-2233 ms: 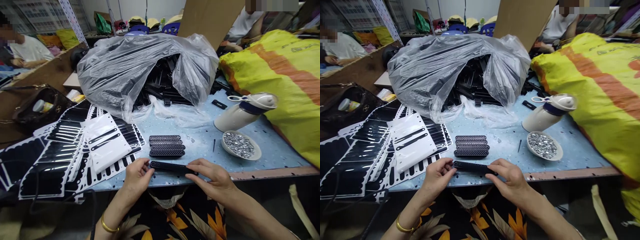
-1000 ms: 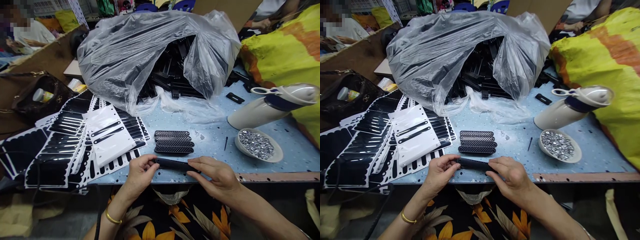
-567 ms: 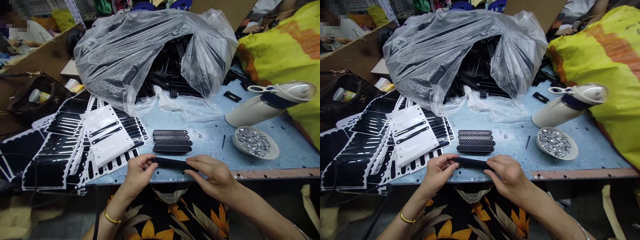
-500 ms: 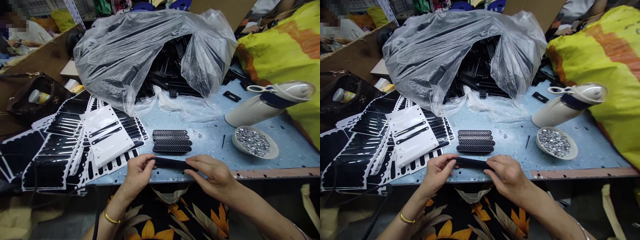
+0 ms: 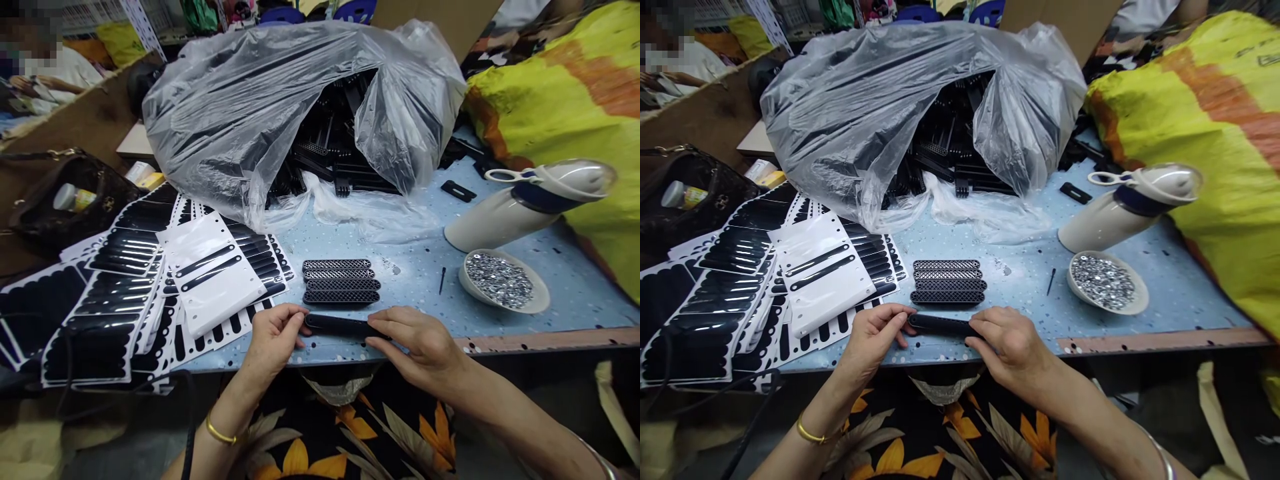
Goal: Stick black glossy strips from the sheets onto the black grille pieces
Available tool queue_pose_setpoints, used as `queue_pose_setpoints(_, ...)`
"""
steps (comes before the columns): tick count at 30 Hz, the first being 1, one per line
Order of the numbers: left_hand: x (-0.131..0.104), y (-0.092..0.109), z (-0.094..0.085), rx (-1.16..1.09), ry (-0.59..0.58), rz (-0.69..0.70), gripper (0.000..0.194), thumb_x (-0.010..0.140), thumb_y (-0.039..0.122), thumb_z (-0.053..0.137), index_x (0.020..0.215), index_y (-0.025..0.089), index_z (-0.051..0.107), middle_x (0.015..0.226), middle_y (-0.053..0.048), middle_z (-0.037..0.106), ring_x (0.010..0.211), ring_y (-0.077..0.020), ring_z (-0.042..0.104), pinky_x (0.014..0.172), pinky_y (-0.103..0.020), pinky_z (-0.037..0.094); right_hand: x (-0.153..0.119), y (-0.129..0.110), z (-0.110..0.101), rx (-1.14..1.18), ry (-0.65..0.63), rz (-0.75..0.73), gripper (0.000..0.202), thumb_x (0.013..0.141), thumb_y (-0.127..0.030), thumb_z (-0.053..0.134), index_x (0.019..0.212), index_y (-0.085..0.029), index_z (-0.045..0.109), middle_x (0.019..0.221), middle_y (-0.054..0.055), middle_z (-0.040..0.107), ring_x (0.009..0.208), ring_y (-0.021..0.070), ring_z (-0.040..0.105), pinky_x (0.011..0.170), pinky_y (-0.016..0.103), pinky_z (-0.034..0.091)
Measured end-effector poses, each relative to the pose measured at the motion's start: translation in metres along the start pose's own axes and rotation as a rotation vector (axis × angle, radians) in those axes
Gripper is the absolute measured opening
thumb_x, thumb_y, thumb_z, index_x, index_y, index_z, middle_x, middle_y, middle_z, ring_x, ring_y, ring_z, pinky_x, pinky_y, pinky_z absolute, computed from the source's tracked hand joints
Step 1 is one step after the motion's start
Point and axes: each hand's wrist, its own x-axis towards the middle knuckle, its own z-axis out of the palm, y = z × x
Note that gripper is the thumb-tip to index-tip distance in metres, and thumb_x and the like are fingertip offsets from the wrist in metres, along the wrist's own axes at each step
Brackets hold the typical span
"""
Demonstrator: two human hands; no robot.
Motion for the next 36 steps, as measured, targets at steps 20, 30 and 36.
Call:
queue_pose_setpoints(20, 0.001, -0.01, 0.001, 0.018, -0.039, 0.024, 0.028, 0.064, 0.022, 0.074, 0.089, 0.012, 0.08, 0.055, 0.0, 0.063, 0.045, -0.0082, 0.053, 0.045, -0.019, 0.045, -0.003, 0.001, -0.002, -0.006, -0.021, 0.024, 0.015, 0.092, -0.011, 0.06, 0.101, -0.016, 0.072, 0.091, 0.012, 0.076, 0.079, 0.0223, 0.073, 0.068, 0.034, 0.063)
queue_pose_setpoints(30, 0.001, -0.012, 0.001, 0.038, -0.027, 0.06, 0.027, 0.064, 0.022, 0.075, 0.088, 0.013, 0.081, 0.055, 0.0, 0.064, 0.043, -0.0084, 0.052, 0.043, -0.019, 0.044, -0.004, -0.003, 0.002, -0.046, 0.007, 0.044, 0.015, 0.09, -0.014, 0.06, 0.097, -0.017, 0.073, 0.087, 0.011, 0.076, 0.074, 0.0223, 0.072, 0.064, 0.035, 0.061)
queue_pose_setpoints(36, 0.002, -0.013, 0.0, 0.053, -0.049, 0.067, 0.026, 0.066, 0.022, 0.074, 0.089, 0.013, 0.081, 0.055, 0.0, 0.065, 0.045, -0.009, 0.053, 0.046, -0.019, 0.047, -0.001, -0.007, -0.003, 0.075, 0.079, 0.082, 0.017, 0.092, -0.012, 0.062, 0.1, -0.02, 0.075, 0.087, 0.008, 0.078, 0.077, 0.022, 0.076, 0.068, 0.032, 0.065)
